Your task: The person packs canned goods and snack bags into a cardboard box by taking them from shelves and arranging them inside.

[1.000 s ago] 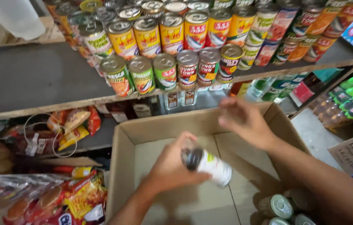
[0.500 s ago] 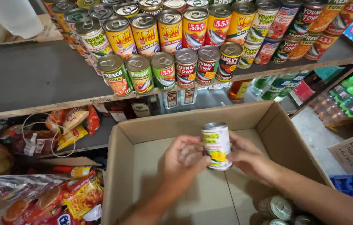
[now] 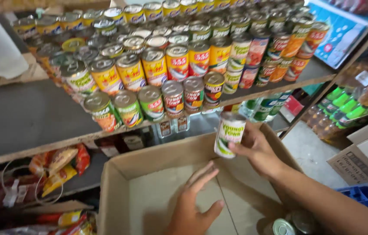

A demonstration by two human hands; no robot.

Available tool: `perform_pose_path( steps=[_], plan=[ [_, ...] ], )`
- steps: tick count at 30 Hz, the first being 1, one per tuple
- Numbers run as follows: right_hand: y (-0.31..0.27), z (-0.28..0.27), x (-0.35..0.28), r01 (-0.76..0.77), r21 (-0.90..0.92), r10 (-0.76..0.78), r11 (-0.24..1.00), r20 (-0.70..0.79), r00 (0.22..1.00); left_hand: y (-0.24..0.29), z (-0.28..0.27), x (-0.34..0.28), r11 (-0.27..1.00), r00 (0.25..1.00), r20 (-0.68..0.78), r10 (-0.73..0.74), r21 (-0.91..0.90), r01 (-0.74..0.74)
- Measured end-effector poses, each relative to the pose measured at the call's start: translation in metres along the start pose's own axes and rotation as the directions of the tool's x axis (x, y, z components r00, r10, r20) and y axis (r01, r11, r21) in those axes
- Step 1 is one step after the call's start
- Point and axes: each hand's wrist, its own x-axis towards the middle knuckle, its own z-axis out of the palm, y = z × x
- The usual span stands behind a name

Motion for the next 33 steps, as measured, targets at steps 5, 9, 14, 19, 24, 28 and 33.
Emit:
perform_pose_path(
  steps=[5, 9, 14, 19, 24, 28, 33],
  plan=[
    [-0.027, -0.034, 0.065, 0.291, -0.286, -0.326, 0.913, -0.079, 0.942, -0.012, -0.001, 0.003, 0.994, 0.996, -0.049, -0.073, 0.078, 0.076],
    [-0.023, -0.057, 0.116, 0.328, -0.461, -0.409, 0.825, -0.086, 0.908, -0.025, -0.005, 0.004, 0.976, 0.981, -0.038, -0.192, 0.098, 0.195],
    [0.003, -0.065, 0.144, 0.440, -0.427, -0.505, 0.790, -0.048, 0.862, -0.038, -0.006, 0.002, 0.977, 0.983, -0.039, -0.180, 0.106, 0.184],
    [0.002, -0.062, 0.132, 0.416, -0.405, -0.499, 0.814, -0.124, 0.857, -0.036, -0.005, -0.002, 0.973, 0.979, -0.020, -0.201, 0.114, 0.202],
    [-0.007, -0.056, 0.080, 0.320, -0.841, -0.576, 0.436, 0.013, 0.818, -0.035, -0.007, -0.006, 0.966, 0.979, 0.070, -0.192, 0.189, 0.176],
    [-0.035, -0.025, -0.014, 0.357, -0.901, -0.233, 0.246, 0.302, 0.924, -0.032, -0.007, -0.010, 0.951, 0.949, 0.138, -0.284, 0.166, 0.261],
    [-0.040, 0.004, -0.105, 0.371, -0.811, 0.709, 0.453, 0.580, 0.401, -0.036, 0.001, -0.014, 0.986, 0.977, 0.210, -0.038, 0.168, 0.002]
  ],
)
